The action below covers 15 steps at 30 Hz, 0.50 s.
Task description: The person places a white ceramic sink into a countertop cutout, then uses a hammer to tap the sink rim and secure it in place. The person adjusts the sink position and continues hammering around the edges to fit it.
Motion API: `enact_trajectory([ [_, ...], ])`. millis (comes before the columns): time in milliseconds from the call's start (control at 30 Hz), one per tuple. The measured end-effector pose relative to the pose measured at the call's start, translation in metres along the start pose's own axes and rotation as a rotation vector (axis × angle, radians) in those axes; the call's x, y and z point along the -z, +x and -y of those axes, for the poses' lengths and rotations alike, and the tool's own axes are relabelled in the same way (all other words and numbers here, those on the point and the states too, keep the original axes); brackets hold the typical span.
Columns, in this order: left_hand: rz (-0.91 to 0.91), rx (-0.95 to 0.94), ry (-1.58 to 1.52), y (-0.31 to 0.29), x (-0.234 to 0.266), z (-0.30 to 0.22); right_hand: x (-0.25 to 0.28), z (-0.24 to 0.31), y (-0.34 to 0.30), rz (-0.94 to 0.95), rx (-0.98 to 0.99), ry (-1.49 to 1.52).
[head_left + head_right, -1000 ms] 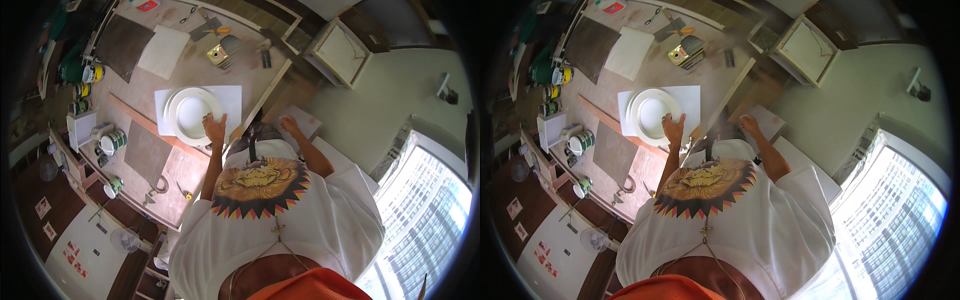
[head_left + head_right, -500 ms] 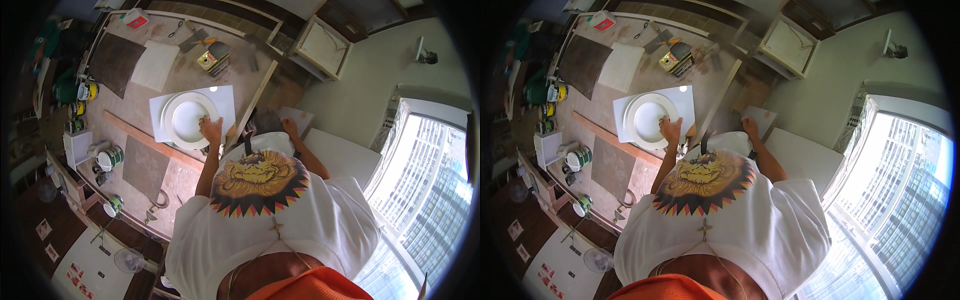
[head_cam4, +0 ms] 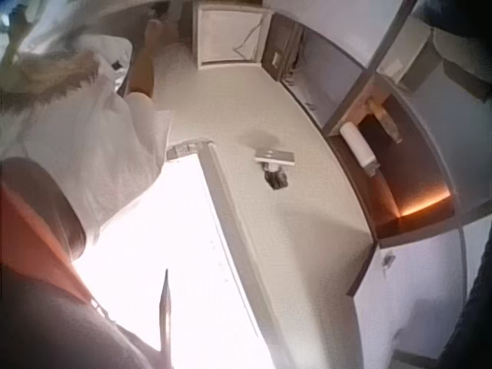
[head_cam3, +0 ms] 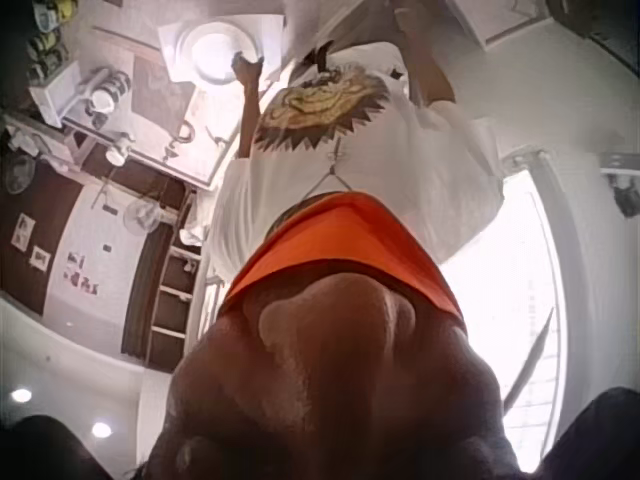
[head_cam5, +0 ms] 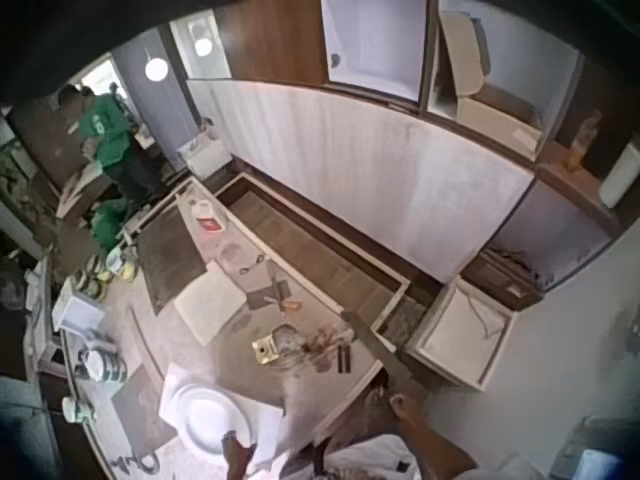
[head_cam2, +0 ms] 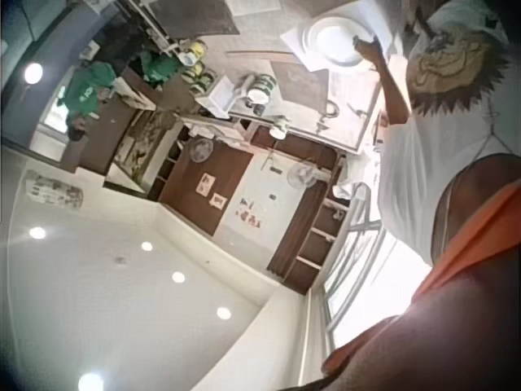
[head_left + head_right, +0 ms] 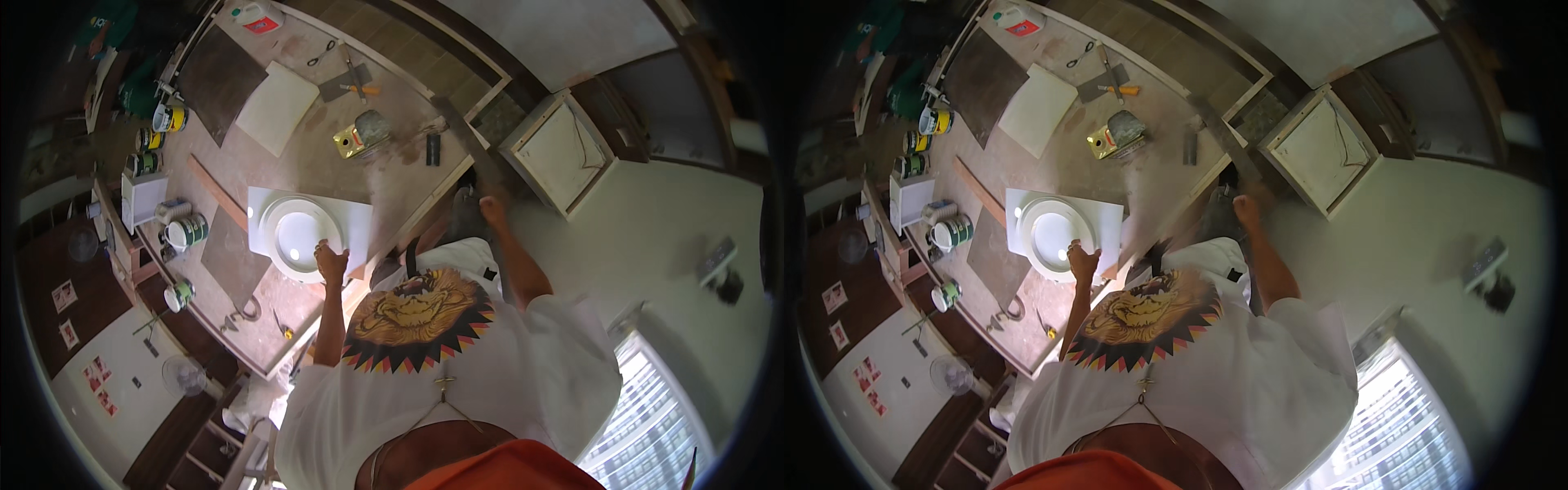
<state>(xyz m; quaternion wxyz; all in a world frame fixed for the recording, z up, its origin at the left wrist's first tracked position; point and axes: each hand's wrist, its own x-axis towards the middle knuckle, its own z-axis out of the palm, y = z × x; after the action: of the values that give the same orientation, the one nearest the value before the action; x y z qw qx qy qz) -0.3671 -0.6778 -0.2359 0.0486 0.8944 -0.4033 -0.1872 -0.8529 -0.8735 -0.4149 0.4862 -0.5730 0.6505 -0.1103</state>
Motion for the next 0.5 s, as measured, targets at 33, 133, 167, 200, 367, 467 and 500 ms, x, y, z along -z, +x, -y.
enact_trajectory([
  [33,0.060,0.119,0.040,-0.007,0.003,-0.008,0.014,-0.004,0.006,0.121,-0.067,0.065],
  [133,0.078,0.181,-0.011,0.005,0.002,-0.015,0.063,0.012,0.031,0.018,-0.116,0.139],
  [167,0.071,0.189,-0.056,0.008,-0.001,-0.012,0.082,0.019,0.039,0.044,-0.112,0.103],
  [200,0.058,0.193,-0.115,0.017,-0.004,-0.012,0.101,0.022,0.046,0.073,-0.106,0.068],
  [367,-0.052,0.338,-0.299,0.033,-0.015,-0.023,0.162,0.044,0.080,0.138,-0.221,0.006],
  [467,-0.091,0.352,-0.294,0.026,-0.015,-0.016,0.166,0.065,0.078,0.181,-0.266,0.137],
  [500,-0.111,0.322,-0.243,0.027,-0.012,-0.027,0.167,0.067,0.078,0.193,-0.271,0.177],
])
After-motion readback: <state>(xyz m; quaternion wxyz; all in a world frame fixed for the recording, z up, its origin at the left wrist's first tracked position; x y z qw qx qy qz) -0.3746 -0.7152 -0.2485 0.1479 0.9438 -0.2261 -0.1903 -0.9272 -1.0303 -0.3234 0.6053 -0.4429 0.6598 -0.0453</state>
